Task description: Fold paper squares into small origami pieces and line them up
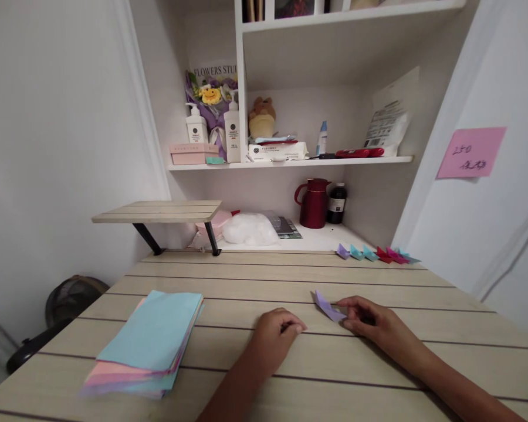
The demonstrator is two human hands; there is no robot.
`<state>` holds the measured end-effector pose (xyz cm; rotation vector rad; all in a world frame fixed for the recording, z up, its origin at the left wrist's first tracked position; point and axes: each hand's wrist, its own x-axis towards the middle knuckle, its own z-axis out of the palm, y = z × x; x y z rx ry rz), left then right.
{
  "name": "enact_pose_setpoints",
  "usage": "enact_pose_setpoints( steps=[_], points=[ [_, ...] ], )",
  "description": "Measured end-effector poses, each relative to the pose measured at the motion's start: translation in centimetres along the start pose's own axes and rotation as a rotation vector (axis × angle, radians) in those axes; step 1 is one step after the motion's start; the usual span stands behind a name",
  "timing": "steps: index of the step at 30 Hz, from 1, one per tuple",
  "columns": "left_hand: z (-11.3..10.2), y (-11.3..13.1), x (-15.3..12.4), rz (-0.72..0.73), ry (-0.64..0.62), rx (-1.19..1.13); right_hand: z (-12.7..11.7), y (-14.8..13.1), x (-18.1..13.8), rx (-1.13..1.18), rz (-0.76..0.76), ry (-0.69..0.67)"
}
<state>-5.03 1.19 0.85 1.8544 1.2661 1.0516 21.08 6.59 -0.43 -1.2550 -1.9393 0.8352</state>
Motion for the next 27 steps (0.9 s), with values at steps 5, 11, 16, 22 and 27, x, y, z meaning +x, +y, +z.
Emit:
enact_pose_setpoints(
  steps=[5,11,16,22,27],
  points=[
    [-0.1,0.1,0.0,-0.055,0.01,-0.081,0.0,0.1,0.0,-0.025,0.022,0.032],
    [-0.1,-0.6,0.7,-0.102,0.012,-0.153,0.0,0.0,0.0,-0.062,0.043,0.04],
    [0.0,-1.0,1.0,-0.104,0.0,-0.161,0.0,0.1,0.1,-0.052,0.04,0.05],
    [0.0,-1.3,1.1,-0.089,-0.02,-0.142,0.0,-0.3,0.2,-0.04,0.013,0.035],
    [0.0,-1.2,1.2,-0.074,-0.017,-0.1,0.1,-0.8,0.3,-0.012,0.033,0.017]
  ],
)
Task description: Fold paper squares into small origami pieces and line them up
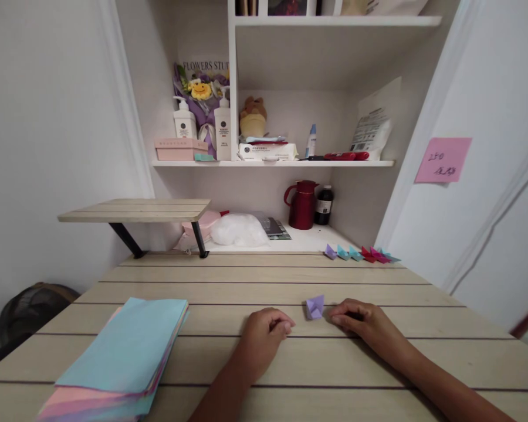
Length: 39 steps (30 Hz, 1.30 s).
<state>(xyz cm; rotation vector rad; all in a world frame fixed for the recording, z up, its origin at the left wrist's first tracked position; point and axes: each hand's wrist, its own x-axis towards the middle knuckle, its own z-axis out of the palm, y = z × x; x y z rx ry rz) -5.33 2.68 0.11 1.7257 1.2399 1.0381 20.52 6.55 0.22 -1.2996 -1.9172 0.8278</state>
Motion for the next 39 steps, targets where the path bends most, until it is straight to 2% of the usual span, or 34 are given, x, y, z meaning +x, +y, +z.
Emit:
enact_pose_setpoints(
  steps=[7,9,12,14,24,30,33,36,39],
  points=[
    [0.0,-0.1,0.2,0.001,0.007,0.014,0.2,0.3,0.2,0.031,0.016,0.044],
    [-0.1,0.0,0.2,0.001,0.008,0.026,0.1,0.5,0.2,0.039,0.009,0.125],
    [-0.2,0.3,0.1,-0.007,0.009,0.037,-0.2,0.8,0.2,0.02,-0.009,0.326],
    [-0.3,0.4,0.1,-0.009,0.008,0.034,-0.2,0.9,0.2,0.017,-0.019,0.367],
    [-0.3,0.4,0.3,-0.017,-0.005,0.024,0.5,0.3,0.2,-0.116,-0.163,0.085],
    [-0.4,0.6,0.3,-0.008,-0.01,0.056,0.5,0.3,0.2,-0.169,-0.24,0.09],
    [-0.5,0.6,0.2,0.007,-0.009,0.073,0.5,0.0,0.0,-0.059,-0.215,0.046],
    [-0.4,0.6,0.1,0.016,-0.008,0.083,0.7,-0.4,-0.2,0.055,-0.179,0.086],
    [-0.5,0.8,0.1,0.008,-0.012,0.095,0.9,-0.5,-0.2,-0.003,-0.192,0.11]
  ],
)
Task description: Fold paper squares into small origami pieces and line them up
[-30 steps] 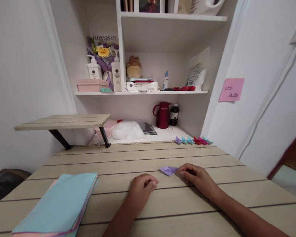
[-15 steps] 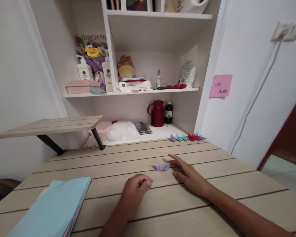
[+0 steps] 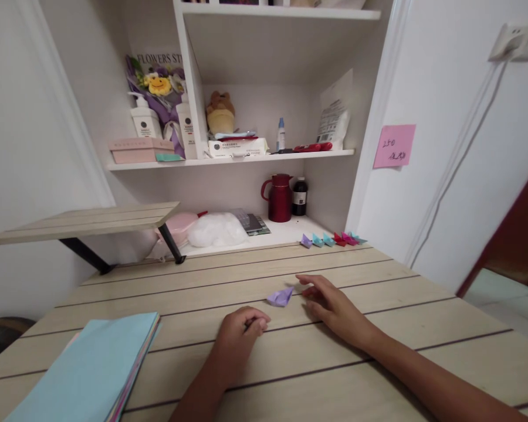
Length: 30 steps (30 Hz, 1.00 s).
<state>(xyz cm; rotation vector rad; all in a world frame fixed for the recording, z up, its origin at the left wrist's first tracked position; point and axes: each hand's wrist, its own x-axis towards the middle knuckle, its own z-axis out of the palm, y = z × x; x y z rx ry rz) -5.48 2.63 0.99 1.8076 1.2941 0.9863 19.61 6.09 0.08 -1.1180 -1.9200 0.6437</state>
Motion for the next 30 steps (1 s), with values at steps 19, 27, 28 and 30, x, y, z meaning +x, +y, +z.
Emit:
enact_pose_setpoints(
  steps=[19,27,28,30],
  points=[
    [-0.19,0.4,-0.12,0.012,-0.026,0.068,-0.07,0.19,-0.02,-0.098,-0.019,-0.009],
    [-0.15,0.65,-0.16,0.023,-0.021,0.065,-0.06,0.25,0.07,-0.145,-0.053,-0.076],
    [-0.15,0.67,-0.16,0.024,-0.02,0.069,-0.1,0.13,0.08,-0.143,-0.04,-0.094],
    [-0.14,0.64,-0.14,0.022,-0.02,0.072,-0.22,-0.2,0.06,-0.12,-0.017,-0.106]
  ],
)
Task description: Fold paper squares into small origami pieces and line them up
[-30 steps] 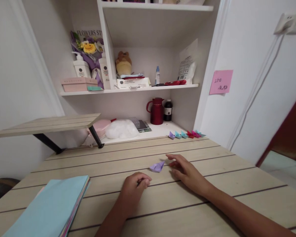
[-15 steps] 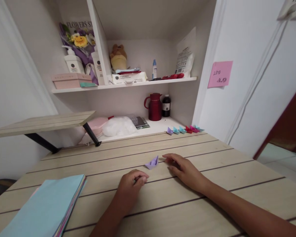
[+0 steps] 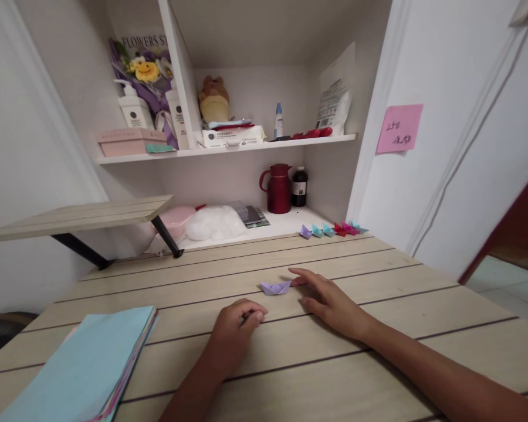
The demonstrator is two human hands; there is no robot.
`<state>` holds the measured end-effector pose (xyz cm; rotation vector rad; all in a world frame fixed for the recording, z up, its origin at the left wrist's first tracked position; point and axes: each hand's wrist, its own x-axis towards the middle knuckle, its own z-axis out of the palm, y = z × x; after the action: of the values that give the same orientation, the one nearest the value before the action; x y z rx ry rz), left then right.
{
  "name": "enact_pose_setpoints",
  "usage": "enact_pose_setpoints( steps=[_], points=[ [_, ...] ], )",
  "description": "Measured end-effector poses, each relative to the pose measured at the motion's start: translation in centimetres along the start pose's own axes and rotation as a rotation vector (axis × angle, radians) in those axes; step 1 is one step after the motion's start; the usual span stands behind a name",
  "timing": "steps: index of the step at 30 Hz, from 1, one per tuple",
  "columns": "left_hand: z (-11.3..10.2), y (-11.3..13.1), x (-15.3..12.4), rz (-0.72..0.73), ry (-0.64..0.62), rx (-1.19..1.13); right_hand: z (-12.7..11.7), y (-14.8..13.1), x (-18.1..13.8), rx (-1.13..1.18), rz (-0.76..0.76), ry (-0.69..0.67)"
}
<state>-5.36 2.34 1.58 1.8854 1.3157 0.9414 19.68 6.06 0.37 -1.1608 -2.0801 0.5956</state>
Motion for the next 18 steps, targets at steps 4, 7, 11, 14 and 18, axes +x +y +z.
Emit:
enact_pose_setpoints(
  steps=[4,7,11,14,18],
  points=[
    [0.05,-0.26,0.05,0.003,0.001,-0.001,-0.38,-0.75,-0.07,0.09,0.009,0.001],
    [0.07,-0.34,0.0,0.003,-0.002,-0.003,-0.56,-1.04,-0.1,0.158,-0.03,-0.01],
    [0.08,-0.15,-0.07,0.001,-0.001,-0.009,-0.31,-0.84,-0.16,0.151,-0.005,0.011],
    [0.12,-0.11,0.01,0.03,0.015,-0.008,0.12,-0.5,-0.21,0.088,0.005,-0.014],
    [0.17,-0.29,0.1,0.124,0.068,-0.014,0.06,-0.38,0.3,0.045,0.004,-0.046]
  ],
)
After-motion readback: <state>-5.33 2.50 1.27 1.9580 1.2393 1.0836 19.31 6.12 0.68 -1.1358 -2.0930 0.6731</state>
